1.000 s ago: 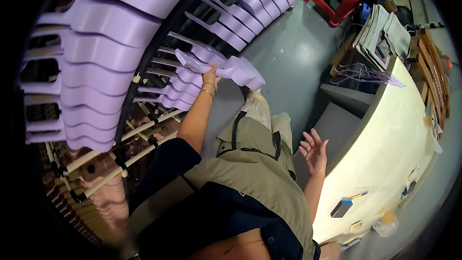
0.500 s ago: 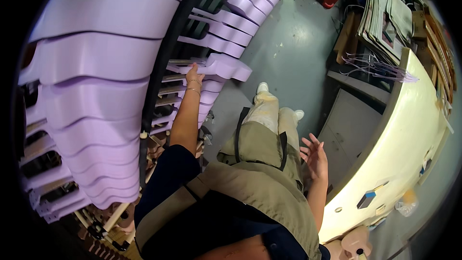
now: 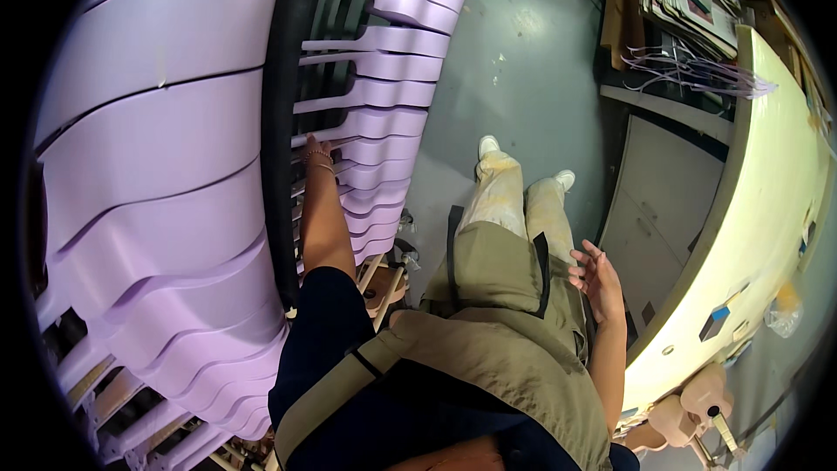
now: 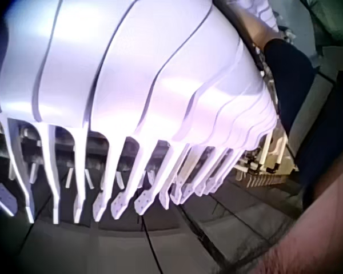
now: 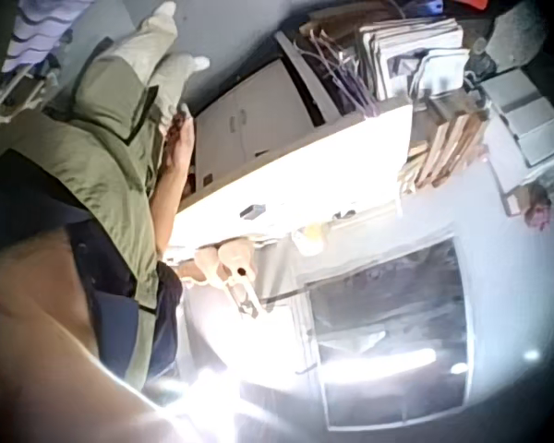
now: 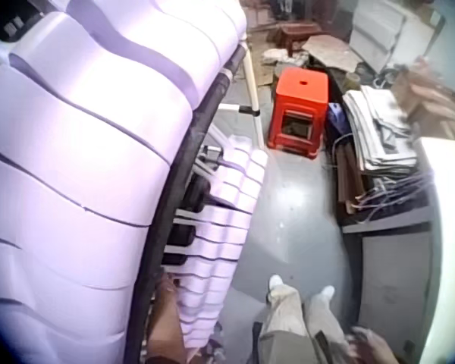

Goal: The person sands the edges of a light purple guitar body using a sanding block and a utility knife. They repeatedly pick up the guitar body from a rack, smooth the edges, and return it to the rack. The person also uses a utility knife to trim or clean the edges of the guitar body.

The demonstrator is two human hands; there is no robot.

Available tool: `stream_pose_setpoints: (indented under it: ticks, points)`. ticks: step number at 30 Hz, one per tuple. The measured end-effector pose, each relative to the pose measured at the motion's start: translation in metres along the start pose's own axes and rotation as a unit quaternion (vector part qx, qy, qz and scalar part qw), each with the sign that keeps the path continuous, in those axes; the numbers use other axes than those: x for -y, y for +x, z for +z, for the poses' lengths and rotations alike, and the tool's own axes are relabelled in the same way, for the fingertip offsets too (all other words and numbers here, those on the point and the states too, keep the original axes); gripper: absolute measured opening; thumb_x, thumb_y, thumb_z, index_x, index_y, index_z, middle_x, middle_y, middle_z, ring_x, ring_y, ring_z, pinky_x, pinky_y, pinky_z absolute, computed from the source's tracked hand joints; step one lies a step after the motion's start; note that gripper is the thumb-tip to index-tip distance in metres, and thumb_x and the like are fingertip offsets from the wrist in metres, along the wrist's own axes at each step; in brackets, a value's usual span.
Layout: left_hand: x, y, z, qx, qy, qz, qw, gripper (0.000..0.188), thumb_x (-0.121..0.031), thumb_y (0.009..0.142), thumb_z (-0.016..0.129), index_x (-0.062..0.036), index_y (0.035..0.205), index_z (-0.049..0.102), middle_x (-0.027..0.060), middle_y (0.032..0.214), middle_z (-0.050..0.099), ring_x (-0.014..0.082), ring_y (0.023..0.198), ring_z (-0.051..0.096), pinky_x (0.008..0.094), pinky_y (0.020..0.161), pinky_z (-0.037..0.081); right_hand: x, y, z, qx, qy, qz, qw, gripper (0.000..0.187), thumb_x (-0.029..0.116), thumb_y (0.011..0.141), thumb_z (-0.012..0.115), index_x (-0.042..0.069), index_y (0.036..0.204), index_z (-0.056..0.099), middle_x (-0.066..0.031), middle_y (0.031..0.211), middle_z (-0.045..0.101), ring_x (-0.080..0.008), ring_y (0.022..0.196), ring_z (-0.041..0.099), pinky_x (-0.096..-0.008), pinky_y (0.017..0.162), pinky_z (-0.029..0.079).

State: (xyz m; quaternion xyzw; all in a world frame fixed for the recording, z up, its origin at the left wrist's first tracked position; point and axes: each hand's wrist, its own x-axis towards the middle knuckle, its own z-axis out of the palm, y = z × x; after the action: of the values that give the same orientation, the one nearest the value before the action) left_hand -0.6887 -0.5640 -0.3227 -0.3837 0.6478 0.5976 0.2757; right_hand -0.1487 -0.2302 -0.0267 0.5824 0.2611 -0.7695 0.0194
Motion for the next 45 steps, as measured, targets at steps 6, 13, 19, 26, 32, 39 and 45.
stream_pose_setpoints:
  ticks: [6,13,19,26,32,39,45]
  points:
    - [-0.025,0.024,0.044,0.099,0.026,-0.015,0.995,0.036,-0.023,0.083,0.06,0.0012,0.108,0.052,0.014,0.112,0.054,0.0233,0.103,0.053,0.0385,0.09,0.043,0.0,0.002,0.011,-0.021,-0.009,0.001,1.0,0.061,0.046,0.089,0.047,0.003,0.13,0.037,-0.0075,0.112,0.054,-0.0135,0.085,0.057,-0.027,0.075,0.047]
    - [-0.023,-0.009,0.083,0.039,0.1,0.272,0.956,0.023,-0.005,0.073,0.064,-0.0027,0.093,0.054,0.0127,0.107,0.057,0.0203,0.095,0.055,0.0358,0.083,0.046,-0.004,-0.004,0.012,-0.025,-0.001,-0.003,1.0,0.062,0.044,0.09,0.048,0.0,0.132,0.035,-0.0084,0.113,0.053,-0.0128,0.086,0.056,-0.0261,0.076,0.047]
    - [0.021,-0.107,0.099,0.124,0.22,0.347,0.903,0.037,0.0,0.062,0.074,-0.0012,0.096,0.061,0.012,0.104,0.06,0.0194,0.092,0.057,0.0305,0.084,0.046,-0.014,-0.006,0.004,-0.018,0.026,-0.019,0.999,0.062,0.042,0.09,0.048,-0.001,0.132,0.034,-0.0093,0.112,0.054,-0.0133,0.087,0.056,-0.0253,0.077,0.047]
    - [0.056,-0.258,0.142,0.078,0.378,0.556,0.736,0.036,-0.016,0.063,0.077,-0.0026,0.094,0.064,0.0135,0.099,0.065,0.0231,0.093,0.062,0.0305,0.083,0.047,-0.012,-0.009,-0.015,0.024,0.06,-0.07,0.995,0.057,0.039,0.092,0.045,0.0,0.132,0.035,-0.0088,0.114,0.053,-0.0131,0.089,0.056,-0.0245,0.077,0.047]
    - [0.002,-0.484,0.195,0.191,0.197,0.715,0.643,0.033,-0.04,0.07,0.073,-0.0096,0.077,0.064,0.0071,0.074,0.065,0.0221,0.071,0.064,0.0402,0.075,0.05,-0.007,-0.018,-0.044,0.062,0.082,-0.134,0.986,0.056,0.04,0.093,0.044,0.002,0.133,0.036,-0.0082,0.115,0.053,-0.0129,0.091,0.054,-0.0275,0.082,0.046]
    - [-0.067,-0.625,0.236,0.542,-0.167,0.356,0.742,0.044,-0.05,0.075,0.062,-0.0095,0.087,0.05,-0.0008,0.068,0.048,0.0143,0.062,0.046,0.0398,0.087,0.045,0.016,-0.033,-0.103,-0.012,0.079,-0.295,0.952,0.073,0.057,0.089,0.035,0.002,0.137,0.027,-0.0208,0.138,0.031,-0.0296,0.128,0.033,-0.0406,0.103,0.028]
    - [-0.02,-0.704,0.283,0.624,-0.219,0.242,0.71,0.037,-0.04,0.076,0.066,-0.0076,0.085,0.049,-0.0006,0.068,0.047,0.0133,0.065,0.049,0.0413,0.092,0.044,0.039,-0.076,-0.145,-0.031,0.293,-0.38,0.877,0.077,0.06,0.09,0.025,0.001,0.139,0.019,-0.0146,0.141,0.027,-0.0246,0.128,0.03,-0.0372,0.105,0.025]
